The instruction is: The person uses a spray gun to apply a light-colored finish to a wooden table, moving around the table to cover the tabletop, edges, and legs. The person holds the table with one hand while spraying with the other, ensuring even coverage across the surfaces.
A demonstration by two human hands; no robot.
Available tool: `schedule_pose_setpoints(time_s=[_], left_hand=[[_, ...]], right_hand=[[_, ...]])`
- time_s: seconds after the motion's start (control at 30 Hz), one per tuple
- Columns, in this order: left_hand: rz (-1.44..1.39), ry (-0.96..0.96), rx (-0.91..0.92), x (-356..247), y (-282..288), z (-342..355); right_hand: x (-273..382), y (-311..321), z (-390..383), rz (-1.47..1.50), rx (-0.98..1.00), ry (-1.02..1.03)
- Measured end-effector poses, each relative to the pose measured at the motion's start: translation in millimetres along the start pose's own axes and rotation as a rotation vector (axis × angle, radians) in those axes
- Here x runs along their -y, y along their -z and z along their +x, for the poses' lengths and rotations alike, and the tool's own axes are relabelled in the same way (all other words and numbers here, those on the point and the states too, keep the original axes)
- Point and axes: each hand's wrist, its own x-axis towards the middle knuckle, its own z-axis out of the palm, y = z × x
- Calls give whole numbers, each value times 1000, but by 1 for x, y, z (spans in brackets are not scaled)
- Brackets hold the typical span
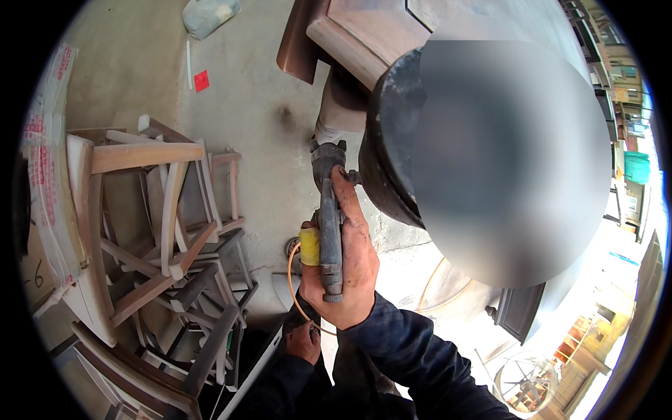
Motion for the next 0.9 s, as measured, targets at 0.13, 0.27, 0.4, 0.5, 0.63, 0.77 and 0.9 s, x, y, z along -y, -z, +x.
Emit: schedule_pose_setpoints(time_s=[0.13,0.27,0.4,0.5,0.63,0.77,0.9], left_hand=[[3,-3,-7,-1,1,0],[15,-4,-17,0,1,0],[29,-6,0,1,0,1],[32,7,24,1,2,1],[39,31,64,-1,3,2],[20,19,31,0,1,1],[19,16,25,0,-1,2]], right_hand=[[7,2,6,58,-32,-36],[7,1,11,6,-46,-24],[1,3,7,90,-70,-34],[5,1,8,81,-61,-26],[6,-2,16,9,-48,20],[10,-1,21,23,-30,-37],[6,0,22,-41,-39,17]])
